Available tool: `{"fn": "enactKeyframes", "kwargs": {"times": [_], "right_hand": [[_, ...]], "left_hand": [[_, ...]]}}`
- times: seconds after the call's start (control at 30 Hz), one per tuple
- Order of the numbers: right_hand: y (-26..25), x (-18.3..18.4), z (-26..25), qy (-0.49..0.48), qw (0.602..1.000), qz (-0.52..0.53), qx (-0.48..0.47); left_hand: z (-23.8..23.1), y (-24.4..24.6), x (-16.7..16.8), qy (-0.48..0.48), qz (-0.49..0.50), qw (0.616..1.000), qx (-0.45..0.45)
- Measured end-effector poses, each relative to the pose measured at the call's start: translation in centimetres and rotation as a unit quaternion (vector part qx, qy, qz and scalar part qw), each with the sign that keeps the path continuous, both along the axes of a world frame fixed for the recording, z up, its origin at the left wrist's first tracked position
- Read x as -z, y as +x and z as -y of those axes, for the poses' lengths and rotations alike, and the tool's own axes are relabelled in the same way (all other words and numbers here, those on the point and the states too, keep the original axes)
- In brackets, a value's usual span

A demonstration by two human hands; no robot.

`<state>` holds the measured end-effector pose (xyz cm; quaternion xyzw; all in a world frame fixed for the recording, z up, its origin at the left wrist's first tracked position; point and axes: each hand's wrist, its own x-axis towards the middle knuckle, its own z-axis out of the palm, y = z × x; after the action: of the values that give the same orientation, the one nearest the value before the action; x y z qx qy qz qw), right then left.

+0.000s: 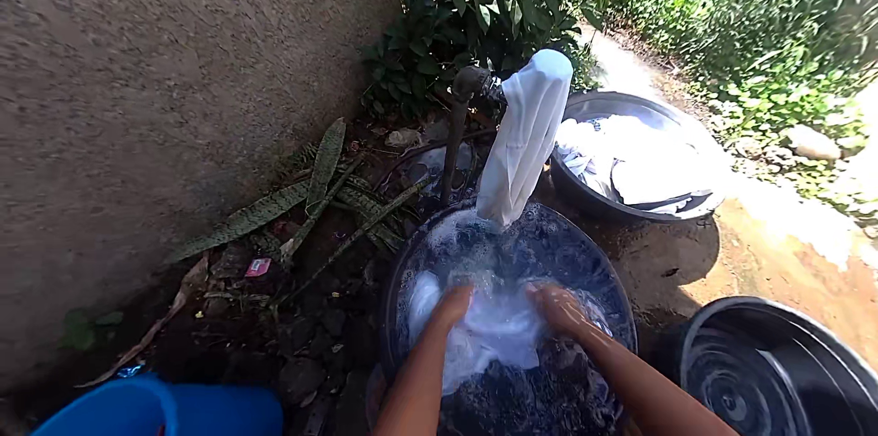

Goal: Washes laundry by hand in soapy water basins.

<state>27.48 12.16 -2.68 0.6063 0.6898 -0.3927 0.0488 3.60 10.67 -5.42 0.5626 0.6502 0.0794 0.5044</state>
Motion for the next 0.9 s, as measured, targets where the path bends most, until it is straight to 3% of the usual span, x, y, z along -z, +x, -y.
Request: {"fn": "enactKeyframes", "kwargs": {"times": [0.1, 0.2, 0.3, 0.37, 0.5, 0.63, 0.77, 0.9], "right_hand": [[1.8, -5.9, -0.1, 0.020, 0.973, -0.195, 0.122], [2.9, -12.9, 0.7, 0.008, 0.927, -0.338, 0.162], [4.2, -19.7, 1.8, -0.009, 0.916, -0.364, 0.167], [5.2, -23.2, 2.5, 0.015, 0.921, -0.356, 0.157], [6.4, -27.1, 3.7, 0.064, 0.889, -0.415, 0.181], [6.0, -24.7, 3.1, 0.036, 0.894, -0.413, 0.171], [4.4, -14.9, 1.4, -0.029, 0.935, -0.316, 0.158], [2.4, -5.0, 1.5, -0.136, 0.964, -0.173, 0.149]], "left_hand": [[0.3, -3.0, -5.1, 0.033, 0.064, 0.991, -0.117], [1.2, -5.5, -10.9, 0.118, 0.132, 0.958, -0.225], [1.8, -7.4, -15.9, 0.194, 0.183, 0.926, -0.267], [2.0, -8.2, -18.5, 0.210, 0.176, 0.926, -0.260], [2.3, -8.7, -20.5, 0.222, 0.145, 0.924, -0.276], [2.0, -7.4, -18.7, 0.206, 0.122, 0.933, -0.268], [0.9, -4.5, -9.8, 0.103, 0.142, 0.976, -0.131], [2.6, 1.6, -1.8, 0.020, 0.144, 0.989, 0.004]]}}
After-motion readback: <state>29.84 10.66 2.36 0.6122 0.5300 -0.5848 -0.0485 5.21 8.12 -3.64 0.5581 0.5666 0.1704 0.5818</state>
